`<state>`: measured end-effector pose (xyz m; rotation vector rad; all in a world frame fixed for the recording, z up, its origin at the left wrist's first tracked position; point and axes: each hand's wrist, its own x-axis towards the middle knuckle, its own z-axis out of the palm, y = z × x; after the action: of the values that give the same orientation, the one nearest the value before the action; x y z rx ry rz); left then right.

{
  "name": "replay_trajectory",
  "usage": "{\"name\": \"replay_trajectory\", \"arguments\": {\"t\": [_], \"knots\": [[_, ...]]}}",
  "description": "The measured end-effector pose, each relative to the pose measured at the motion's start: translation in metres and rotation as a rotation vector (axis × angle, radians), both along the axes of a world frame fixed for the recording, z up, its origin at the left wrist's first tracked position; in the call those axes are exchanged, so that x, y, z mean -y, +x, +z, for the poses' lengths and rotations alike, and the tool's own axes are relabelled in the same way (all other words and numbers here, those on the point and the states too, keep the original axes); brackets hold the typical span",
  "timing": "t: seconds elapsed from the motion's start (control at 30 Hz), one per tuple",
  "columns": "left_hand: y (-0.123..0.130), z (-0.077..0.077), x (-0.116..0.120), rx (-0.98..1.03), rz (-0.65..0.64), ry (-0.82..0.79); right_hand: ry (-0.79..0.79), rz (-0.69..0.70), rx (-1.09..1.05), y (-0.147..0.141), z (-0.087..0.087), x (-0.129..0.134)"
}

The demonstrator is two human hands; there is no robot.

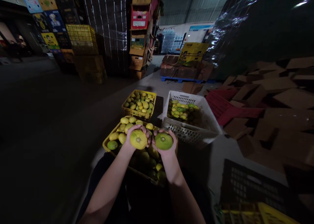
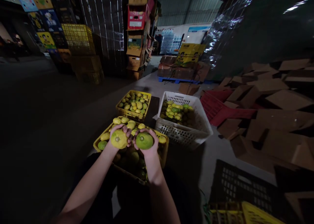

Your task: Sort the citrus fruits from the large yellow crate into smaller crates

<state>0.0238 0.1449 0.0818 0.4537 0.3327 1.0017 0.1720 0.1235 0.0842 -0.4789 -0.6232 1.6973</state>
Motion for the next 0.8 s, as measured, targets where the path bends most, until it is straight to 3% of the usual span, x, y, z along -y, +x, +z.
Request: {"name": "replay_trajectory", "arguments": {"t": [0.1, 0.2, 0.37, 0.63, 0.8], "knots": [[0.002, 0.01, 0.0, 0.043, 0.083, -0.136, -0.125, -0.041, -0.097, -0.003, 0.003, -0.004], [0.005, 0.016, -0.001, 0.167, 0.247, -0.291, -0.207, -0.109, -0.239, -0.006, 0.005, -0.01], [0.009, 0.016, -0.005, 0.25, 0.413, -0.342, -0.259, -0.198, -0.302, -0.007, 0.004, -0.015], [0.007, 0.018, -0.003, 0.275, 0.349, -0.205, -0.28, -0.226, -0.357, -0.012, 0.006, -0.012], [0.006, 0.023, -0.001, 0.281, 0.297, -0.256, -0.326, -0.174, -0.363, -0.012, 0.002, -0.013]]}}
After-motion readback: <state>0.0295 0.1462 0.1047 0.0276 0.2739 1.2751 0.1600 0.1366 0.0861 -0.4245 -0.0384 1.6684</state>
